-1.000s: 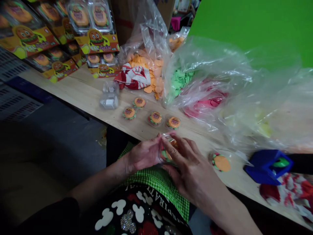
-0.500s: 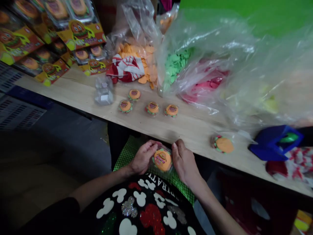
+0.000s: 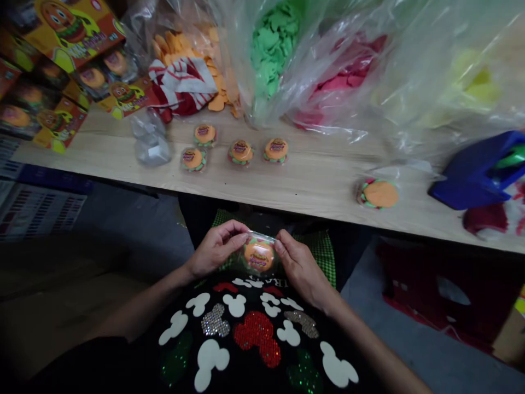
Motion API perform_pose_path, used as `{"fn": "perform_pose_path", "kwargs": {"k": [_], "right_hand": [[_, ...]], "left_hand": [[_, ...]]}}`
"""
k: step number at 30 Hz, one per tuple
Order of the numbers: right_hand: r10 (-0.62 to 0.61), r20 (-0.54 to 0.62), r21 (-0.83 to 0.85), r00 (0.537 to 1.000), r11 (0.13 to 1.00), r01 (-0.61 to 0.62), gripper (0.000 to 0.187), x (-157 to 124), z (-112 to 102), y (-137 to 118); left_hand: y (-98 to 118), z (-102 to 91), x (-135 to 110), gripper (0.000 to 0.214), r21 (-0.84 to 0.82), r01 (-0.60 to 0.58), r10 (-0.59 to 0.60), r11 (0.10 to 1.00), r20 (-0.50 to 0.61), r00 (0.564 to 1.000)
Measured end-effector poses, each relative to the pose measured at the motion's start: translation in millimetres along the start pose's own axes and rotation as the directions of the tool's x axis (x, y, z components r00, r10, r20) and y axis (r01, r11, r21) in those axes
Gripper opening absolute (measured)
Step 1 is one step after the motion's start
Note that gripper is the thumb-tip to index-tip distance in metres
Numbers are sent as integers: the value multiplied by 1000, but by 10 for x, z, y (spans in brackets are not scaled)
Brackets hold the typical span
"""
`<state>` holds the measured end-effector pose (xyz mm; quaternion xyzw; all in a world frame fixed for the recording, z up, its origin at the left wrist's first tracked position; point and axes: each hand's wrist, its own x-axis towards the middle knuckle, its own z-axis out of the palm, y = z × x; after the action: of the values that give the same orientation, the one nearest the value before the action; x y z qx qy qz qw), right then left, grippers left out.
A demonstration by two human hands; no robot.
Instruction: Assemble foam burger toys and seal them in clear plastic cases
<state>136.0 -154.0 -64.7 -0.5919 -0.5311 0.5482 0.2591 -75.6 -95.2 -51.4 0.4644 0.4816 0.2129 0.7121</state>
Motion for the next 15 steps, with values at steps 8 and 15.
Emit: {"fn": "perform_pose_path", "kwargs": {"k": [8, 15], "right_hand": [[-79, 15, -8, 997, 997, 79, 45, 6, 42, -42], [-95, -3, -111, 995, 989, 94, 43, 31, 53, -101]], "left_hand": [[77, -8, -103, 30, 100, -16, 25, 995, -87, 996], [34, -14, -143, 30, 39, -26, 31, 999, -120, 992]]}}
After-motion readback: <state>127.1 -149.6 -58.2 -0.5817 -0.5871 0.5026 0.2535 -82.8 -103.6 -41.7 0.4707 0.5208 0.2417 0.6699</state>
